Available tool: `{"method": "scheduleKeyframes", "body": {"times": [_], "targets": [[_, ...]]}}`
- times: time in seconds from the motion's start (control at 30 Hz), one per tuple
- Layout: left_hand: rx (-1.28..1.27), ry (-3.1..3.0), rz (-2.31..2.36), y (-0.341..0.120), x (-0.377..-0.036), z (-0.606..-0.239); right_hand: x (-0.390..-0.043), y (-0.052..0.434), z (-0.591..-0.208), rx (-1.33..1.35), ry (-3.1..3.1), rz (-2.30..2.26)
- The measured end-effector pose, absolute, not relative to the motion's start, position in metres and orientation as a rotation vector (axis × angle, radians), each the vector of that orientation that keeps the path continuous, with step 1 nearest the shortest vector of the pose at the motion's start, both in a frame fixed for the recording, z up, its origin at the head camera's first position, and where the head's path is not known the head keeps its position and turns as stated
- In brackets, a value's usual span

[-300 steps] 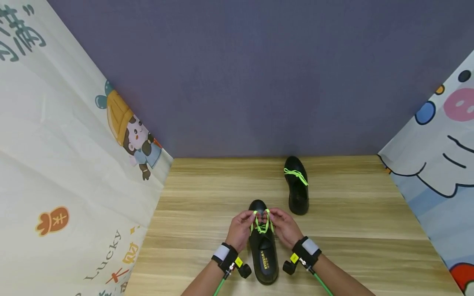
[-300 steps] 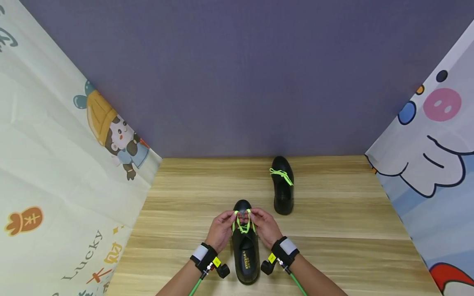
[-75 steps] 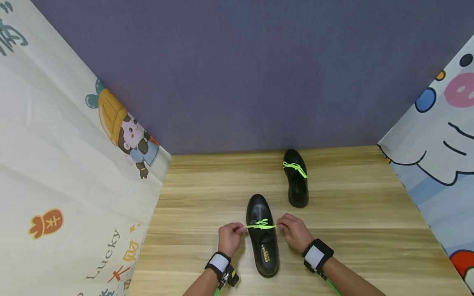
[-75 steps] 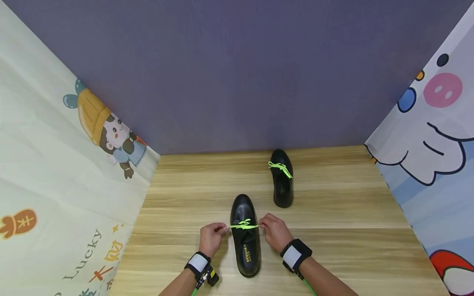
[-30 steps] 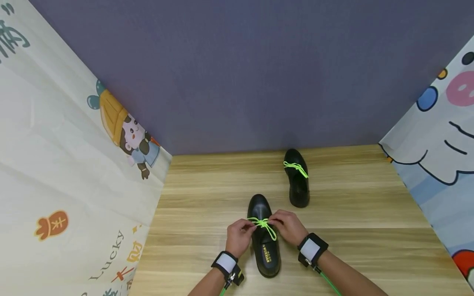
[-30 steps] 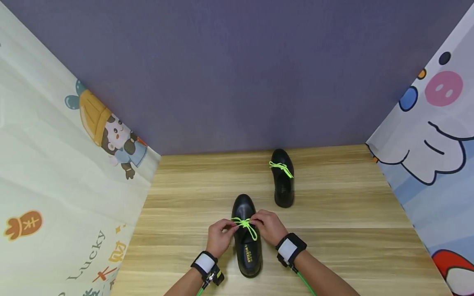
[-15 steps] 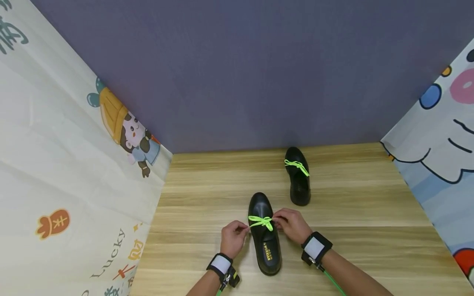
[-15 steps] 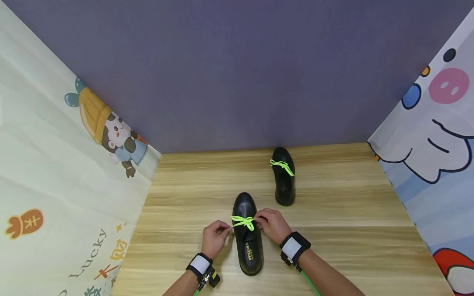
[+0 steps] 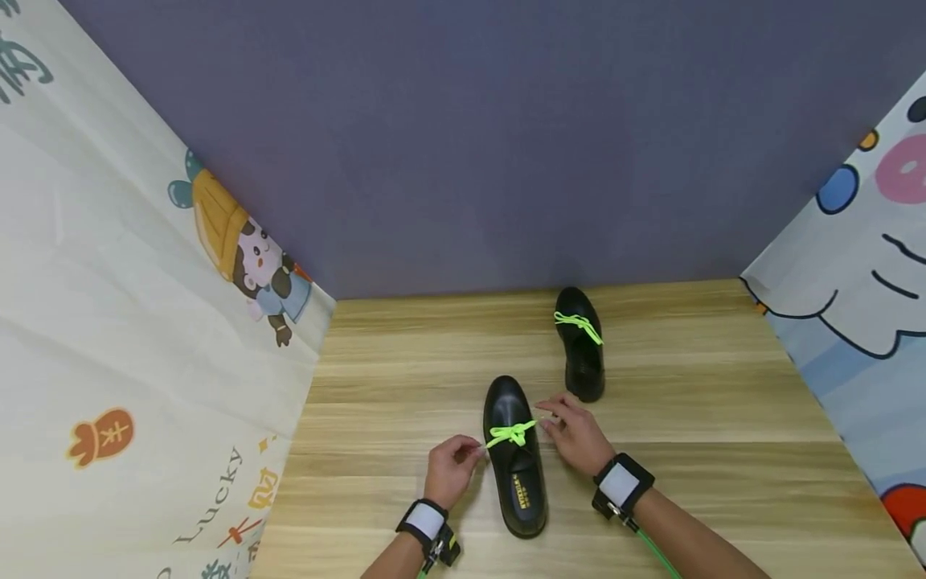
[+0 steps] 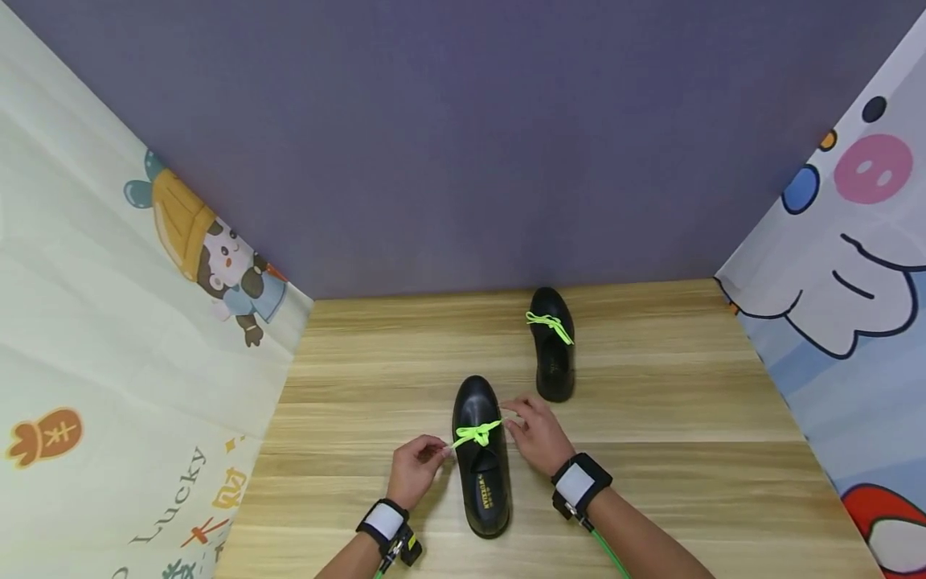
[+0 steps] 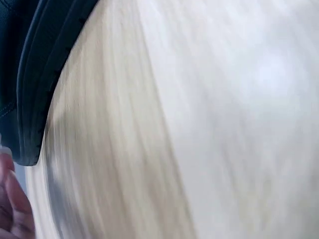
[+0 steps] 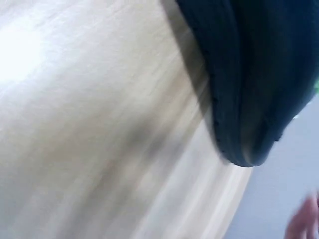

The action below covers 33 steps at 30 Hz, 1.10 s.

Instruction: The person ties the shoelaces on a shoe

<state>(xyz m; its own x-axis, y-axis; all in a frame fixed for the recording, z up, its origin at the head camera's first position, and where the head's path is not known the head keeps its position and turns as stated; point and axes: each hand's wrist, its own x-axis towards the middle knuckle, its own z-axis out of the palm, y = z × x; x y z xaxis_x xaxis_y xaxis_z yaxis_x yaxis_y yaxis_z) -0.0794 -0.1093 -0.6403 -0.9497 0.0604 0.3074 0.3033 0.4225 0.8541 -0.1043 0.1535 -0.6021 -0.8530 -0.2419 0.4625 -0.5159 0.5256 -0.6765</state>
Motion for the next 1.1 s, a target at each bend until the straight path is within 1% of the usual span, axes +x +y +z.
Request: {"method": "scheduleKeyframes", "body": {"times": [0.13, 0.27, 0.43, 0.57, 0.8, 1.1], "targets": [[-0.344, -2.506, -1.463, -0.11, -0.087, -0.633, -0.1, 0.147, -0.592, 0.64, -2.444, 1.206], [-0.377, -2.637, -1.454, -0.103, -0.1, -0.621, -0.091, 0.13, -0.577, 0.745, -2.528, 1.252], [-0.497, -2.809, -1.483, -0.092, -0.109, -0.614, -0.084, 0.115, -0.578, 0.771, -2.653, 1.179], [-0.531, -2.83, -1.502, -0.089, -0.11, -0.612, -0.085, 0.118, -0.585, 0.775, -2.632, 1.151], [-0.6, -2.835, -1.544, -0.089, -0.11, -0.611, -0.092, 0.127, -0.591, 0.773, -2.577, 1.252], [-0.598, -2.72, -1.378, -0.093, -0.114, -0.609, -0.097, 0.132, -0.591, 0.773, -2.563, 1.317]]}}
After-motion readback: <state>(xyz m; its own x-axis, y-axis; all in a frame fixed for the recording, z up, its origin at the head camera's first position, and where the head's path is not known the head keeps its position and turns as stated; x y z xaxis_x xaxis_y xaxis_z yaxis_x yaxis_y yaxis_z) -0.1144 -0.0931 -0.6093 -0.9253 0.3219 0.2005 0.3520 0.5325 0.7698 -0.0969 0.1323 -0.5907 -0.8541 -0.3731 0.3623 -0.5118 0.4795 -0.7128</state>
